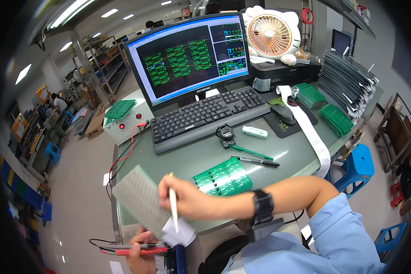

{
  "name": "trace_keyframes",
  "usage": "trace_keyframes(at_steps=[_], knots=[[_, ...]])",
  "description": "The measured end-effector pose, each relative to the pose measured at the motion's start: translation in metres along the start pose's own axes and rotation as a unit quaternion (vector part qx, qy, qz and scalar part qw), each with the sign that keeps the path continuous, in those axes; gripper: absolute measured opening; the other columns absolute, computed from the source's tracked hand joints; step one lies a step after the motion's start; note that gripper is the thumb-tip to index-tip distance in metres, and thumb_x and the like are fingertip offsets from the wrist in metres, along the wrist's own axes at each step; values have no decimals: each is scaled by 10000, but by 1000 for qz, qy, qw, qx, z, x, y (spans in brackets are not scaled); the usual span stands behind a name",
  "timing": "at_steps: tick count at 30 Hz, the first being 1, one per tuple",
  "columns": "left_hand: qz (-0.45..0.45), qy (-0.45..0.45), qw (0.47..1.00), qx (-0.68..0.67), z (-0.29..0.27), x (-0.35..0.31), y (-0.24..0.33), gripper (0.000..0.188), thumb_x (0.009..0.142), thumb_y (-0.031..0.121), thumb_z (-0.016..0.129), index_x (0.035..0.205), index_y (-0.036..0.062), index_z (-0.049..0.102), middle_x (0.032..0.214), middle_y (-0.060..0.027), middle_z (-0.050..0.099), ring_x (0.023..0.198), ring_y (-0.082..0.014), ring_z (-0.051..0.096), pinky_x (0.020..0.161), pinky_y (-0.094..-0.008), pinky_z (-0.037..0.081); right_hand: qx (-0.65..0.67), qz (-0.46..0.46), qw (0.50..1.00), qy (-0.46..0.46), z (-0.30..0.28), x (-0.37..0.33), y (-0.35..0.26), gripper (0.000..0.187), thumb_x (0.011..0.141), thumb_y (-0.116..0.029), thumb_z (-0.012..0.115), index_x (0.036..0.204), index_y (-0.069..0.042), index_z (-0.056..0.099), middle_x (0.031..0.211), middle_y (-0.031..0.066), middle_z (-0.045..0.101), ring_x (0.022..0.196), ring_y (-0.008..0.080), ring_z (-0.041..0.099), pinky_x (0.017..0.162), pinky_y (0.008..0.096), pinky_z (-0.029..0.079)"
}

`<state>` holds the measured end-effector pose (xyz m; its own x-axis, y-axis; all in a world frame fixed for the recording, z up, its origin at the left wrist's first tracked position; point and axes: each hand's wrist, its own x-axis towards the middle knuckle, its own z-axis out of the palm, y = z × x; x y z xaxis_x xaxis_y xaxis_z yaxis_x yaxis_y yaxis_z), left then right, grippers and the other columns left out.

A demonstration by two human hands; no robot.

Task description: Testing individual circuit boards using a multimeter probe and verifying data on a monitor.

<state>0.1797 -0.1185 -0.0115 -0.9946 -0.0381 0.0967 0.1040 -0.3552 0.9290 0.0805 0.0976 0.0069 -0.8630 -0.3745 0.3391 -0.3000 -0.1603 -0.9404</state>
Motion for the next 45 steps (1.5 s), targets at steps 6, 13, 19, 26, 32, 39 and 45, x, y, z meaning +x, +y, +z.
trace_keyframes(at_steps=[6, 13, 19, 26, 32, 39, 45], knots=[[37, 112, 992, 39, -98, 68, 70, 188, 988, 208, 454, 1050, 45, 526, 647, 31, 416, 511, -74, 406, 544, -243, 456, -216, 108, 966, -89, -134, 4, -53, 89, 836, -100, 573, 874, -78, 495, 765, 29, 538, 742, 129, 514, 646, 298, 426], [119, 20, 989, -86, -64, 160, 133, 204, 1035, 204, 440, 1098, 38, 541, 634, 47, 327, 510, -29, 330, 486, -191, 335, -301, 94, 925, -211, -157, -5, -38, 147, 778, -44, 562, 878, -66, 457, 737, 31, 506, 682, 195, 519, 623, 353, 415], [60, -115, 976, -176, 26, 196, 83, 201, 1044, 213, 412, 960, 64, 517, 639, 41, 318, 529, -41, 324, 573, -200, 383, -559, -65, 803, -194, -155, -9, -30, 141, 822, -142, 622, 883, -80, 510, 800, 74, 589, 884, 294, 594, 747, 411, 438], [110, -104, 954, -258, 110, 200, 28, 285, 1038, 270, 420, 825, 87, 466, 742, -5, 416, 688, -100, 419, 669, -223, 405, -530, -142, 814, -191, -130, -33, -14, 627, 643, -431, 811, 987, -28, 475, 962, 137, 591, 967, 319, 584, 819, 437, 443], [61, -157, 984, -59, 135, 185, 0, 285, 1001, 332, 465, 961, 62, 546, 855, -19, 535, 702, -69, 507, 594, -213, 427, -521, -199, 825, -94, -149, -35, -35, 613, 728, -488, 757, 1047, -43, 482, 1214, 175, 596, 1109, 376, 563, 1003, 507, 378], [-52, -269, 960, 58, 163, 175, -18, 201, 919, 190, 570, 1051, 48, 515, 932, -61, 582, 701, -92, 577, 558, -216, 472, -488, -58, 799, 347, -309, -38, -44, 219, 951, -261, 598, 957, -43, 621, 750, 75, 589, 640, 188, 571, 609, 319, 456], [-180, -355, 913, 86, 175, 180, -41, 192, 901, 153, 614, 996, 35, 496, 916, -96, 568, 687, -116, 605, 545, -258, 528, -510, 61, 782, 352, -363, -65, 5, 285, 873, -247, 670, 1072, -81, 552, 859, 135, 648, 787, 288, 640, 707, 374, 474]])
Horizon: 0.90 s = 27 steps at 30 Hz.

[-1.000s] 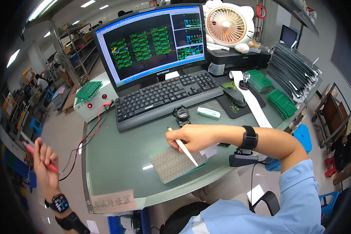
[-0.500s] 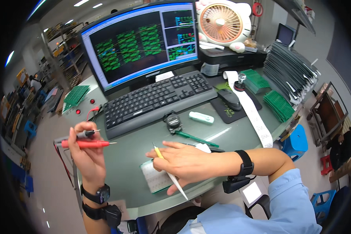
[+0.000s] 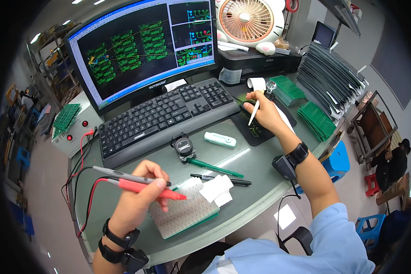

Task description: Testing individual circuit boards using a multimeter probe and verifying data on a monitor.

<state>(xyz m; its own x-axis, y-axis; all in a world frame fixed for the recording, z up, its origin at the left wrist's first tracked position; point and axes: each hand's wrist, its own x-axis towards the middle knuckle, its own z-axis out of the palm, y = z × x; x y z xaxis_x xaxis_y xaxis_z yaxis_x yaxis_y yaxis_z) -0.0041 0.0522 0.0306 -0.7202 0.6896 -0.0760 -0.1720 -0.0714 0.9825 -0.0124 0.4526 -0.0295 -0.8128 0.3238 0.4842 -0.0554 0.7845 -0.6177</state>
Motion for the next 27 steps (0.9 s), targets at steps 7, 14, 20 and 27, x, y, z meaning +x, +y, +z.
trace_keyframes(at_steps=[7, 14, 20, 27], knots=[[-50, -15, 999, -6, 7, 4, -17, 202, 898, 88, 611, 987, 62, 431, 880, -63, 541, 677, -91, 597, 540, -248, 548, -88, 31, 993, -73, 6, -7, -5, 407, 805, -197, 728, 1141, -55, 549, 1146, 131, 603, 1104, 315, 564, 923, 385, 434], [-31, -42, 998, 16, 8, 2, -28, 222, 904, 78, 621, 992, 45, 420, 872, -53, 551, 722, -90, 601, 648, -254, 519, -146, -18, 989, -13, 11, -11, 12, 437, 758, -221, 751, 1131, -134, 538, 1023, 123, 611, 1034, 326, 558, 839, 428, 457], [-23, -33, 999, 30, 6, 4, -27, 219, 901, 70, 620, 983, 43, 419, 866, -55, 559, 720, -88, 605, 656, -251, 505, -155, 23, 987, -28, 13, -6, 7, 456, 749, -221, 754, 1142, -138, 539, 1052, 127, 611, 1030, 328, 559, 852, 425, 457], [-31, -48, 997, 61, 6, 2, -27, 215, 898, 16, 585, 1004, 41, 400, 888, -69, 558, 730, -115, 616, 666, -263, 502, -118, -9, 993, 14, 10, -6, 8, 458, 754, -136, 761, 1145, -95, 526, 1102, 156, 598, 1051, 373, 546, 879, 436, 439]])
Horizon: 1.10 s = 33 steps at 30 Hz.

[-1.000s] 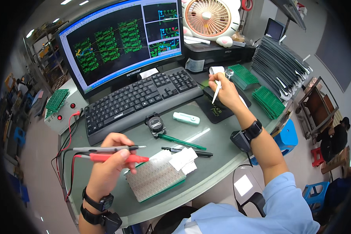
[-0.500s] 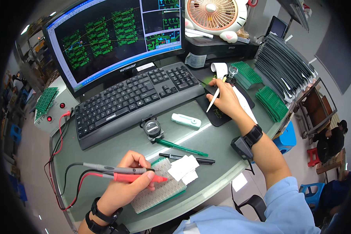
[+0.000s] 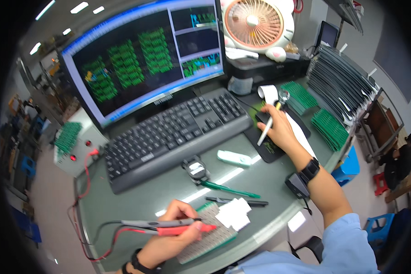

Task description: Testing individual circuit boards using a multimeter probe and verifying data on a monitor.

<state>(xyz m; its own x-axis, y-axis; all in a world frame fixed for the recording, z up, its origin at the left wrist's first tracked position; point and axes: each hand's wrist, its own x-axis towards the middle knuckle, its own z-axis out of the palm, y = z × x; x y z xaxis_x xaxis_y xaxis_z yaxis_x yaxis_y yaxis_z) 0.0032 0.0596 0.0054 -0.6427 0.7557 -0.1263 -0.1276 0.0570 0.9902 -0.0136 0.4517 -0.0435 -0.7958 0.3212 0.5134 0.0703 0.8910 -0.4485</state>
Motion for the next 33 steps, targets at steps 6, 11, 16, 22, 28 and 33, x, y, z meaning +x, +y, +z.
trace_keyframes(at_steps=[6, 11, 16, 22, 28, 33], knots=[[3, -23, 1000, -10, 2, -6, -11, 225, 924, 60, 601, 1042, 46, 411, 958, -54, 554, 760, -90, 611, 687, -241, 504, 53, -39, 998, 11, 0, -7, 6, 443, 706, -125, 779, 1098, -76, 580, 1314, 197, 529, 1221, 380, 491, 1006, 423, 399], [4, -12, 1000, -6, 3, -7, -7, 253, 934, 184, 619, 1016, 56, 416, 878, -11, 544, 737, -38, 569, 656, -208, 472, 78, -9, 997, -19, 0, -8, 0, 431, 720, -122, 772, 1110, -96, 591, 1354, 180, 508, 1240, 375, 479, 1018, 417, 395], [-13, -24, 1000, -2, -2, -3, -6, 226, 920, 94, 616, 1025, 43, 423, 979, -56, 547, 774, -80, 610, 669, -228, 519, 79, -2, 997, -20, -1, -6, -2, 408, 723, -107, 754, 1095, -84, 588, 1380, 171, 501, 1236, 365, 492, 1023, 402, 392], [-12, -26, 1000, -7, -5, -1, -12, 231, 922, 109, 619, 1024, 44, 422, 974, -51, 542, 776, -81, 609, 672, -235, 529, 60, 15, 998, -18, 3, -5, 2, 388, 734, -97, 748, 1090, -93, 594, 1384, 160, 498, 1240, 364, 489, 1029, 406, 388], [-22, -21, 1000, -1, -3, -2, -10, 236, 923, 117, 622, 1027, 48, 422, 973, -47, 541, 774, -78, 608, 671, -230, 530, 55, 10, 998, -22, 2, -6, 1, 385, 745, -126, 753, 1099, -116, 604, 1376, 138, 506, 1255, 352, 471, 1030, 406, 394], [-19, -24, 1000, -5, -2, -2, -9, 236, 923, 120, 623, 1027, 49, 423, 973, -48, 543, 768, -79, 611, 671, -229, 529, 60, -4, 998, -11, 2, -8, 1, 374, 738, -117, 753, 1083, -113, 608, 1355, 138, 523, 1234, 348, 491, 1015, 403, 407]])
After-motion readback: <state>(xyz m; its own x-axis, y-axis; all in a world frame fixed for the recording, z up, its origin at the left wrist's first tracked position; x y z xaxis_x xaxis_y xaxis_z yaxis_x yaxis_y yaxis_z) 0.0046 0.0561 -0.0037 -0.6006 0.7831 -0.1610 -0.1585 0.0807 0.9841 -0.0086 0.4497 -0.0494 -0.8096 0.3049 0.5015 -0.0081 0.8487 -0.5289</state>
